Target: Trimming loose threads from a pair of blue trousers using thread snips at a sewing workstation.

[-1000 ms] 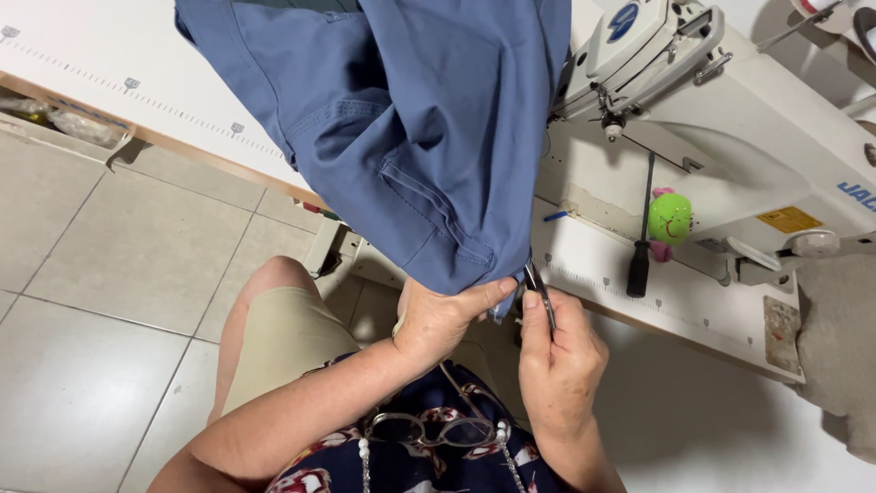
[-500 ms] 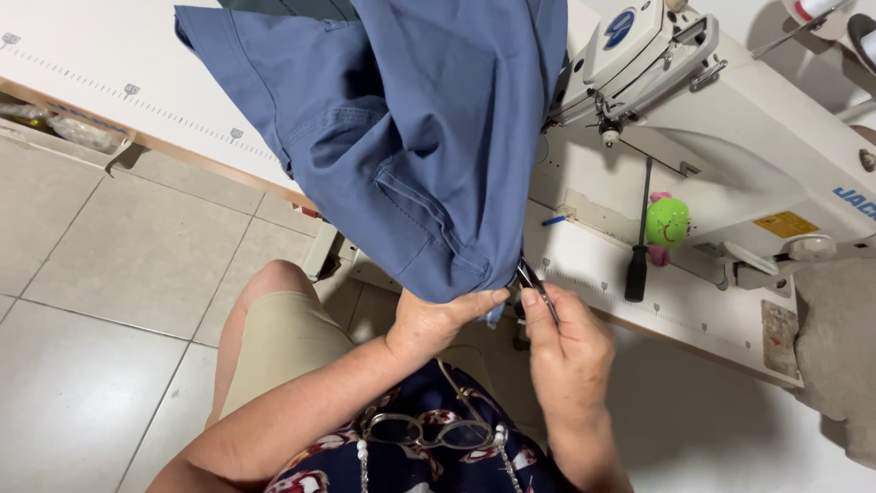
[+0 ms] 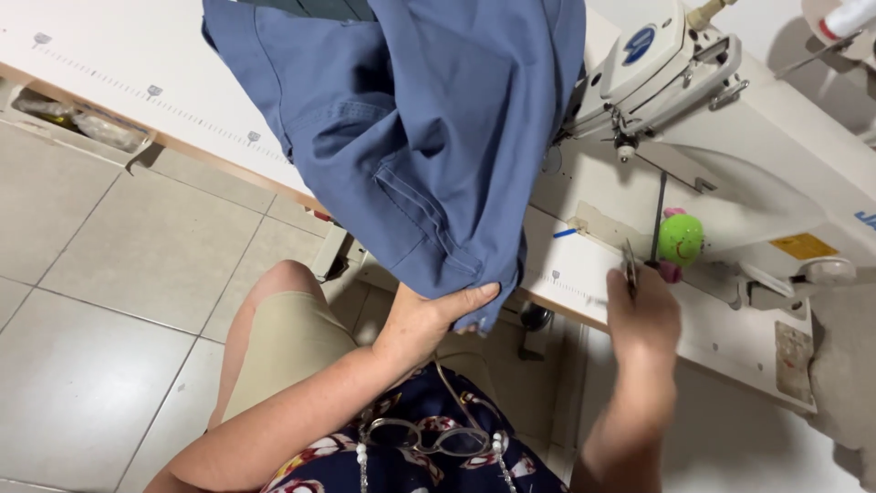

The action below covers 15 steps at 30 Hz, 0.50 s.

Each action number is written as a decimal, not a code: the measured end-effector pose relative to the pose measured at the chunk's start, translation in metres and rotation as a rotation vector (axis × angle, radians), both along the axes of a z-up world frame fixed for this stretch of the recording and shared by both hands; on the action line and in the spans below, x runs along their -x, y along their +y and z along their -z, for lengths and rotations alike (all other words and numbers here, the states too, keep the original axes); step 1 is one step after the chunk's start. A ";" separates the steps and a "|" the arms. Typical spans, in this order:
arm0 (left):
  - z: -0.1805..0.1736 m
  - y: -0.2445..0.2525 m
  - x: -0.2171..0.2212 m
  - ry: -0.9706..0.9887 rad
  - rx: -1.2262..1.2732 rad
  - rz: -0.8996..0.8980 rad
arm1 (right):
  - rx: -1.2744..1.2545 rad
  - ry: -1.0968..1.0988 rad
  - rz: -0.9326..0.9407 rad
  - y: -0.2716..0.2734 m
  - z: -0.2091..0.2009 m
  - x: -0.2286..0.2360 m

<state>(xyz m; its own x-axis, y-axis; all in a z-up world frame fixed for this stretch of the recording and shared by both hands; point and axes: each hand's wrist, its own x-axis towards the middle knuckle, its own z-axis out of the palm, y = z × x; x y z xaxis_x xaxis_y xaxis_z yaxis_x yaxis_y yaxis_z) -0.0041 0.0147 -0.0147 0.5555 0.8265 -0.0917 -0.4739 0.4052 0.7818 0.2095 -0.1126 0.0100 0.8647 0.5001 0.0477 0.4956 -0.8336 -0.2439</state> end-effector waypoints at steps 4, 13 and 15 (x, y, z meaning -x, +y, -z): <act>-0.012 -0.008 0.000 -0.232 0.004 0.074 | 0.181 -0.019 0.026 0.028 -0.003 0.023; -0.012 -0.002 0.003 -0.185 -0.242 0.115 | -0.643 -0.207 -0.664 0.022 -0.017 0.126; -0.020 0.005 0.008 -0.154 -0.381 0.074 | -0.633 -0.156 -0.700 0.030 -0.011 0.114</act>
<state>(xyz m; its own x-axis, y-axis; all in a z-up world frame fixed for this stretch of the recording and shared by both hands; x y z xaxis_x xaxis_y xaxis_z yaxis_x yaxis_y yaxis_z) -0.0120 0.0200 0.0051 0.5983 0.7424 0.3014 -0.5770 0.1382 0.8050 0.0950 -0.0826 0.0208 0.3399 0.7433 0.5762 0.8968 -0.0716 -0.4367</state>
